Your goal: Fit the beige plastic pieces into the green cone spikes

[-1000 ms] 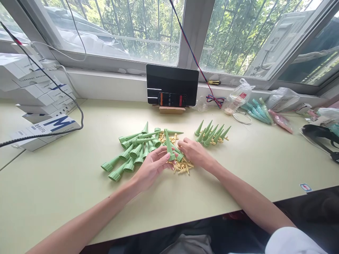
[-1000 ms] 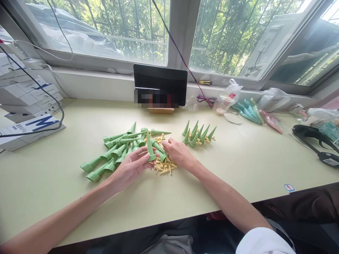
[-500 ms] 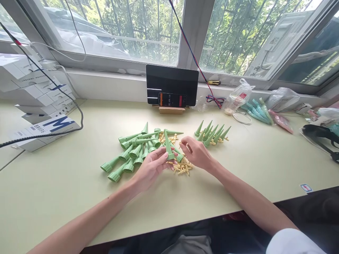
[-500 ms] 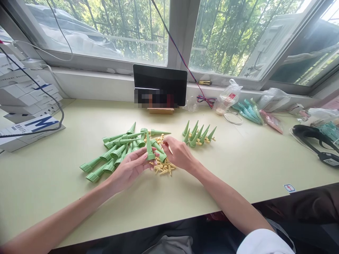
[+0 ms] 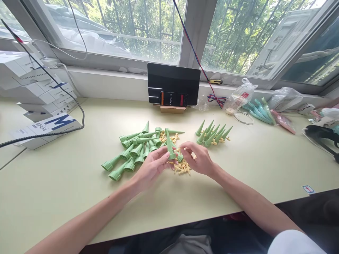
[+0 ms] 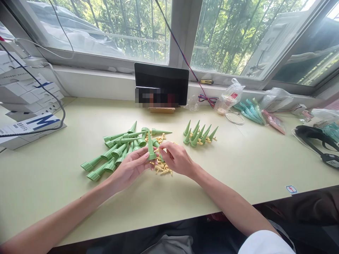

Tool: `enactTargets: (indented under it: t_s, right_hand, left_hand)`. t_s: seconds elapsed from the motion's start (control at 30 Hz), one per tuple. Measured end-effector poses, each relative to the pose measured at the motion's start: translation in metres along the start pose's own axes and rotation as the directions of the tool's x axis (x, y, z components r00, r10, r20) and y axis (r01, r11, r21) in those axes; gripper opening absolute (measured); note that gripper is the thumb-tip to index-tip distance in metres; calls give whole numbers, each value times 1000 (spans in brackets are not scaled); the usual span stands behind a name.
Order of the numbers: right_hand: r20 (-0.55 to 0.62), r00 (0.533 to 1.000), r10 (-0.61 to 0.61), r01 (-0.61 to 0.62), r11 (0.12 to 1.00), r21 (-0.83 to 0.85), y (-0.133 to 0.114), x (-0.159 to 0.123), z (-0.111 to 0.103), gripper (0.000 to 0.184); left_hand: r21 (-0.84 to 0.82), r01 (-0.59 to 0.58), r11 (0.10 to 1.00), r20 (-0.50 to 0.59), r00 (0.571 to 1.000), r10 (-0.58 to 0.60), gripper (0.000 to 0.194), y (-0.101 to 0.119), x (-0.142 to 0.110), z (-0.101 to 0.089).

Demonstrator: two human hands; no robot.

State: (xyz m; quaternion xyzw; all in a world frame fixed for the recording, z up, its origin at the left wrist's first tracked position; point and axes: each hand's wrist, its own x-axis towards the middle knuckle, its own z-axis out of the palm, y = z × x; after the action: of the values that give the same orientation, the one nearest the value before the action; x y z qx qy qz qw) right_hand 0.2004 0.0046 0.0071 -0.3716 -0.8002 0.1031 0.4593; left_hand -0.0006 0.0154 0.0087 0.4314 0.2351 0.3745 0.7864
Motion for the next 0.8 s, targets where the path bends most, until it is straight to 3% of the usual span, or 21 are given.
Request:
enactTargets:
  t_s: [0.2, 0.57, 0.8]
  right_hand:
    - [0, 999, -34, 34, 999, 21, -1, 2, 0, 13]
    - [24, 999, -23, 22, 1000, 16, 4, 2, -2, 13]
    - [6, 999, -53, 53, 998, 40, 1, 3, -2, 14]
  left_hand:
    - [-2, 1, 1000, 5, 1000, -1, 19, 1, -1, 0]
    - [-1, 9, 1000, 26, 1000, -9, 29, 2, -2, 0]
    - [11, 6, 1000, -29, 1000, -6, 29, 3, -1, 2]
